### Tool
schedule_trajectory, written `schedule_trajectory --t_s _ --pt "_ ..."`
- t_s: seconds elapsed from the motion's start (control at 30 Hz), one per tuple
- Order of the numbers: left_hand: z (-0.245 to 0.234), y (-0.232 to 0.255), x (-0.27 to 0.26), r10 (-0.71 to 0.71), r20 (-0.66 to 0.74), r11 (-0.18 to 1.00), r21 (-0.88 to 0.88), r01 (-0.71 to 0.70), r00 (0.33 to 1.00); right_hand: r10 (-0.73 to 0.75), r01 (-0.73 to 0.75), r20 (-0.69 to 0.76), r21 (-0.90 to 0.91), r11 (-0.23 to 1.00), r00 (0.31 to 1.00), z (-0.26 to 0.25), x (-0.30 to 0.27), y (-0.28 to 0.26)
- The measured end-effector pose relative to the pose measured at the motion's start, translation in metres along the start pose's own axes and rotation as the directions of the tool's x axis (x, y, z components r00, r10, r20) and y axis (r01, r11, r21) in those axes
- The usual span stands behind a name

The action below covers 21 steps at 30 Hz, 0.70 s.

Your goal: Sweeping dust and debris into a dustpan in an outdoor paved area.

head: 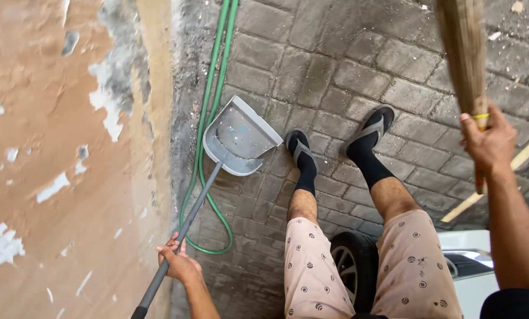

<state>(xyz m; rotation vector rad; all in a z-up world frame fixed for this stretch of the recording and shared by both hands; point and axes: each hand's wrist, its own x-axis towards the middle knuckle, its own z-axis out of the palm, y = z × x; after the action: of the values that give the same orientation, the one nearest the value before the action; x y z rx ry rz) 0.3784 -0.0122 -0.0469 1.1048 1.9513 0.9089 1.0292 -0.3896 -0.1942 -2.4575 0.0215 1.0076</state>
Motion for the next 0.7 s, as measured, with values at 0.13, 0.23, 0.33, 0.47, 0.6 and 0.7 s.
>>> schedule_trajectory --t_s 0.13,0.23,0.33,0.47,0.6,0.7 --pt "-0.022 -0.024 -0.005 -0.042 -0.08 0.999 0.031 0.045 0.996 -0.114 0.114 0.053 -0.007 0.993 0.992 0.034 -0.013 -0.039" --pt "-0.022 -0.038 -0.011 -0.048 -0.132 0.999 -0.023 0.046 0.99 -0.061 0.062 0.174 0.001 0.998 0.983 0.057 -0.027 -0.071" --pt "-0.023 -0.054 -0.016 -0.146 -0.228 0.989 -0.051 0.137 0.963 -0.039 0.057 0.272 -0.059 0.997 0.962 0.076 -0.036 -0.103" --pt "-0.04 -0.076 -0.016 -0.253 -0.356 0.964 -0.174 0.202 0.899 -0.132 0.267 0.359 -0.36 0.894 0.924 0.1 -0.054 -0.138" --pt "-0.048 -0.088 -0.021 -0.285 -0.386 0.948 -0.249 0.198 0.877 -0.217 0.409 0.421 -0.447 0.795 0.881 0.122 -0.059 -0.146" --pt "-0.043 -0.086 -0.018 -0.344 -0.393 0.931 -0.264 0.253 0.853 -0.192 0.389 0.42 -0.454 0.802 0.887 0.132 -0.059 -0.153"
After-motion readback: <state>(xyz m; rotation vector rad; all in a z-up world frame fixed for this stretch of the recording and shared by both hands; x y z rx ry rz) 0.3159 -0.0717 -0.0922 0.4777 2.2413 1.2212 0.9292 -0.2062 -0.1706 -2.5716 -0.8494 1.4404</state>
